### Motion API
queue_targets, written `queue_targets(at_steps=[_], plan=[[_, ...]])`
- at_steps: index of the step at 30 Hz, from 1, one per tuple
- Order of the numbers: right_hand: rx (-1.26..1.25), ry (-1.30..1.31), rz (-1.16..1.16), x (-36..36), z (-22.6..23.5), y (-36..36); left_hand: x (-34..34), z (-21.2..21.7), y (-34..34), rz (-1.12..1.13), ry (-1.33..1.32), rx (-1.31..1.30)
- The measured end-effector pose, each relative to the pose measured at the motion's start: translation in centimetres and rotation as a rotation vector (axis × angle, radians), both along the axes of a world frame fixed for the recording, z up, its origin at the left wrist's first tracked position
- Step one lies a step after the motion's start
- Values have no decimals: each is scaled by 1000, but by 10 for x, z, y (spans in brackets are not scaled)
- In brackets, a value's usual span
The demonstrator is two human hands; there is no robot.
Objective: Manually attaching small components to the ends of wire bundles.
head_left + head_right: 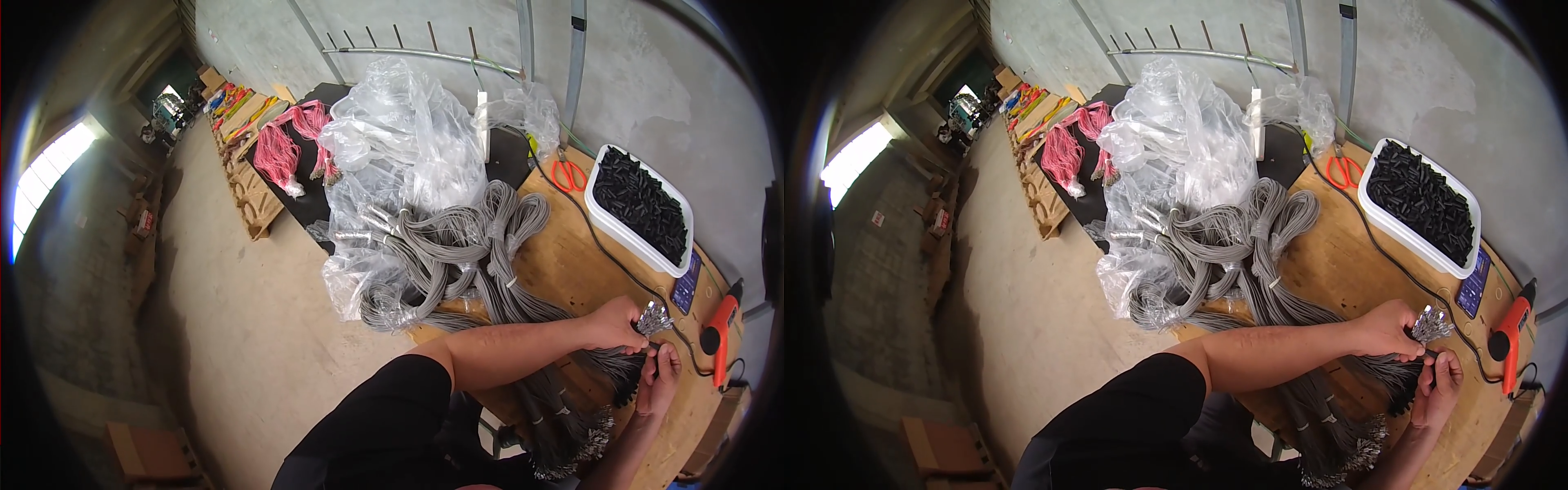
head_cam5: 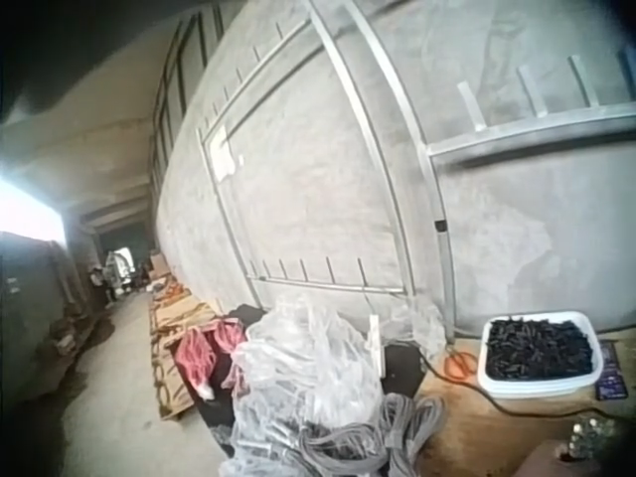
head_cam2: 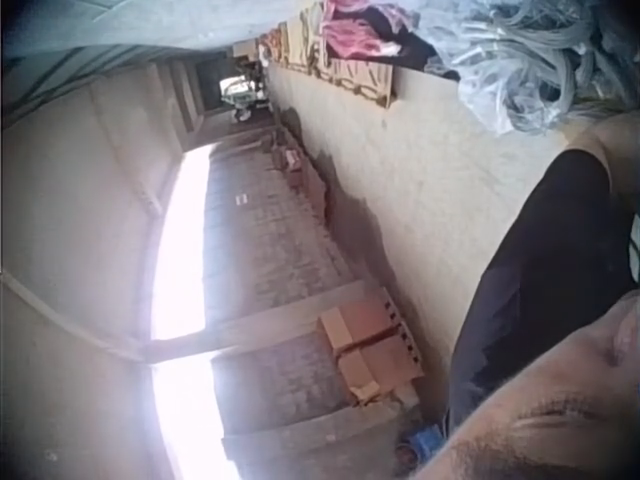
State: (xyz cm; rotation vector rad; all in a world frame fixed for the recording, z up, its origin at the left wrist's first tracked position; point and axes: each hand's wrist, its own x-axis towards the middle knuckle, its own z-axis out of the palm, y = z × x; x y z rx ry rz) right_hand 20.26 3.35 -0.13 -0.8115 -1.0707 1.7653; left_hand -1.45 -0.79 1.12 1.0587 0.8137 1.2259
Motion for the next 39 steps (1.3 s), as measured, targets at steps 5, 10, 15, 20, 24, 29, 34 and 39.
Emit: queue_targets(at_steps=[5,10,15,20,24,29,34,39], plan=[[-16,10,-6,0,2,-2,0,0,-1,17,13,7],[-62,41,-17,-1,4,-3,0,0,-1,18,13,32],[-65,37,-7,-2,4,-2,0,-2,0,20,-1,27],[-59,39,13,-2,4,-1,0,1,-1,8,10,-7],[-64,27,-19,1,4,0,0,1,-2,19,20,-13],[-20,82,11,22,0,12,1,-1,-4,113,141,62],[-34,137,-21,28,0,16,-2,-7,1,214,357,182],[-15,134,5,23,-3,22,-3,-1,0,132,131,81]])
